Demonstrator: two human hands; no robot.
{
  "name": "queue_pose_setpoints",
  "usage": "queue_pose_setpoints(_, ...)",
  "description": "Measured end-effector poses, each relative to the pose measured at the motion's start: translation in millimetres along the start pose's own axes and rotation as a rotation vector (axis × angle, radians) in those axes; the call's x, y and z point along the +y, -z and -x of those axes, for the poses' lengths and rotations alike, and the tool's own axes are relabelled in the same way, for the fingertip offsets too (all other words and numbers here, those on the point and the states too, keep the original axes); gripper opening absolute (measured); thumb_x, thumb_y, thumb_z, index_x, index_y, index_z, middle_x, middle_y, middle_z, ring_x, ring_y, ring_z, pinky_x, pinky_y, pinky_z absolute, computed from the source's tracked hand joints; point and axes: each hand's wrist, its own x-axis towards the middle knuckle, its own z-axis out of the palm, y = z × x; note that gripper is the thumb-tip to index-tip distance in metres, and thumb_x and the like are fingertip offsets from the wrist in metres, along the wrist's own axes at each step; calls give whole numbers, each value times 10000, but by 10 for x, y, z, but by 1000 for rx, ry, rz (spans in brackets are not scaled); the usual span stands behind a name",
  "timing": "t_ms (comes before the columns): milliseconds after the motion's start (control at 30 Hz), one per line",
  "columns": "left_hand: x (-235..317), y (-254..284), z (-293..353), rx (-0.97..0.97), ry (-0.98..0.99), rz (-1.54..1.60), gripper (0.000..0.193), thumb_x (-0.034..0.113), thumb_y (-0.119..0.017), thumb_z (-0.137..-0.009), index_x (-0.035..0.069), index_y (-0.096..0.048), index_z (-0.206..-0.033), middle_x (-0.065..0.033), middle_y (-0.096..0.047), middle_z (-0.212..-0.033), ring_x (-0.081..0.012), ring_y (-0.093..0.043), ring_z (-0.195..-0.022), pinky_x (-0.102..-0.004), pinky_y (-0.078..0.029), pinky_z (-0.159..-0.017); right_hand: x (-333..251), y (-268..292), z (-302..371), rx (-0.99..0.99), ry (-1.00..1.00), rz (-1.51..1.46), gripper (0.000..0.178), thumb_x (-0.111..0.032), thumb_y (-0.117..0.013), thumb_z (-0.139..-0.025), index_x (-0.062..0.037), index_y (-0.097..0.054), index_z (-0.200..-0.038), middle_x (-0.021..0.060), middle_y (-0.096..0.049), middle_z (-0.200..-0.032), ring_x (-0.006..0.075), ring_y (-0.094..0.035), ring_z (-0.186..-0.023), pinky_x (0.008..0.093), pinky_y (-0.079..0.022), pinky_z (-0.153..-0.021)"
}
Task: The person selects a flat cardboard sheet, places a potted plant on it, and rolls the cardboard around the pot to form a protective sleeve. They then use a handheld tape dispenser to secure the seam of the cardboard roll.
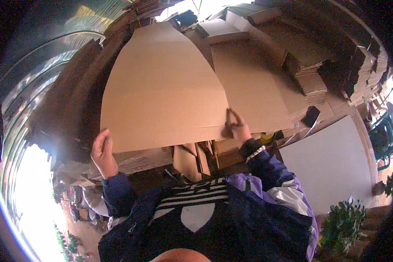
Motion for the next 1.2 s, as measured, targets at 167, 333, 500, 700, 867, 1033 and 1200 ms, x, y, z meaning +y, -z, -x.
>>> queue_pose_setpoints(167,665,-615,-177,-165,-153,-199,199,-6,-637,-869,-3,-705,-1056,-70,-711,-1011,-128,-645,-984,-267,-496,-867,337,109,34,9,-328,94,479,41,-429,-974,-109,-484,-1426,53,-633,-1169,136,-613,-747,305,-537,-621)
queue_pose_setpoints(333,883,-1085,-49,-221,-304,-399,203,10,-629,-862,27,-700,-1052,-128,-703,-972,-228,-679,-906,-315,-520,-803,355,344,-77,95,-431,1,424,-2,-447,-989,-120,-541,-1385,52,-647,-1127,132,-625,-719,317,-547,-523)
queue_pose_setpoints(500,1021,-1308,295,-233,-266,-463,208,22,-625,-849,43,-691,-1044,-173,-669,-902,-318,-663,-863,-373,-516,-751,693,734,-45,43,-374,69,418,-37,-431,-1002,-120,-519,-1402,22,-654,-1033,128,-609,-726,279,-493,-528)
queue_pose_setpoints(700,1038,-1292,578,-336,-292,-449,237,2,-585,-852,26,-672,-1070,-176,-662,-913,-338,-653,-868,-388,-522,-754,972,863,456,117,-579,-154,412,-21,-406,-999,-39,-489,-1402,77,-566,-1228,178,-566,-1050,313,-454,-844)
queue_pose_setpoints(867,516,-1461,374,-277,-287,-473,221,27,-581,-878,57,-663,-1081,-167,-659,-951,-340,-653,-883,-401,-533,-752,947,833,165,110,-463,176,426,49,-416,-969,27,-480,-1390,124,-543,-1385,222,-552,-1209,326,-455,-1005)
queue_pose_setpoints(1033,-126,-1793,115,-242,-252,-631,211,97,-575,-905,97,-641,-1106,-145,-655,-1013,-344,-653,-905,-435,-541,-745,1045,902,-473,156,-570,253,372,-93,-483,-992,-72,-541,-1359,139,-661,-1180,276,-642,-1025,407,-529,-887)
queue_pose_setpoints(1200,-390,-1930,163,-237,-225,-674,203,134,-559,-915,151,-642,-1100,-92,-654,-1046,-318,-641,-958,-435,-539,-767,1101,1147,-313,-170,-225,1210,465,-338,-632,-897,-71,-577,-1274,151,-585,-1277,372,-554,-1146,421,-450,-1004)
